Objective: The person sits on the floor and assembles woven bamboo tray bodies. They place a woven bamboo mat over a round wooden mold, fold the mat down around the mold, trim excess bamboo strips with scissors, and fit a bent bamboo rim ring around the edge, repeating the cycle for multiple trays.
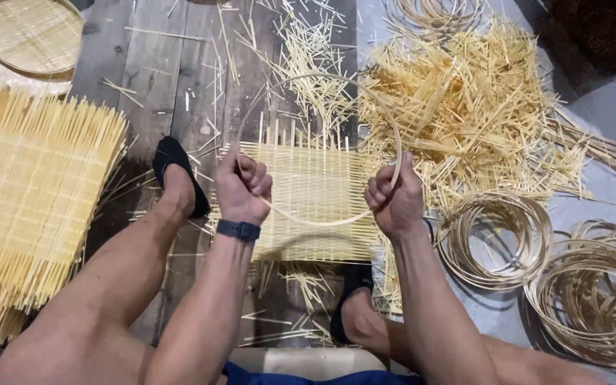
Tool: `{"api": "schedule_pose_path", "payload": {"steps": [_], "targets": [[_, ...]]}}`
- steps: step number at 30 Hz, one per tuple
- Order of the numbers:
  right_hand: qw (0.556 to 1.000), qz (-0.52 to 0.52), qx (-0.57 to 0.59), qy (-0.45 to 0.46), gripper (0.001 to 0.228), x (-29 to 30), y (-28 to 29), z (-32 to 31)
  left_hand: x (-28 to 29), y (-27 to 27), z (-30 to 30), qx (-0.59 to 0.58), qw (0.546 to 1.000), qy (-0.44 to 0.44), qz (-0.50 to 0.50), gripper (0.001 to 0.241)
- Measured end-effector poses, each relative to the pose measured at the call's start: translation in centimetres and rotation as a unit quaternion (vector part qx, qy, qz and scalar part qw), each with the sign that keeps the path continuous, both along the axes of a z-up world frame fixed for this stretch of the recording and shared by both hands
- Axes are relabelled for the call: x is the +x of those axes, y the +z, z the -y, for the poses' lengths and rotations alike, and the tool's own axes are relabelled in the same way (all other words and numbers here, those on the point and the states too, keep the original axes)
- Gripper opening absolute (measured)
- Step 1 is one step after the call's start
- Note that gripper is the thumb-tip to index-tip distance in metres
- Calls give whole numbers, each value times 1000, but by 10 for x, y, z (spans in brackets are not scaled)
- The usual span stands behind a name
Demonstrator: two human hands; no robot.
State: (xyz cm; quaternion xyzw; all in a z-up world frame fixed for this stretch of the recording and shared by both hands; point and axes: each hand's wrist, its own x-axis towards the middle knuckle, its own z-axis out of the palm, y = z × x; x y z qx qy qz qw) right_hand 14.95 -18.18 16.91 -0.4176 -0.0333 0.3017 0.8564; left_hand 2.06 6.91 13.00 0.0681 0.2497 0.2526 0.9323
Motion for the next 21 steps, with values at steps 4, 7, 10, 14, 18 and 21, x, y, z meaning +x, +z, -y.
{"api": "schedule_pose_path", "payload": {"steps": [4,7,10,14,18,21], "targets": [[980,72,-153,-106,31,-3,18,-7,-8,27,17,21,998,-8,-60,30],[951,129,-260,-104,34,15,-32,-1,-10,6,24,139,973,23,-183,24],[926,113,-350,-83,31,24,-90,2,-14,-76,20,356,863,-24,-359,34],[825,208,-523,-51,30,29,-164,9,-27,-172,6,584,665,-14,-465,26],[683,404,-605,-57,28,23,-191,7,-34,-198,-6,575,626,-115,-514,28],[700,355,-618,-52,31,25,-192,6,-25,-191,-20,565,634,-150,-507,31]]}}
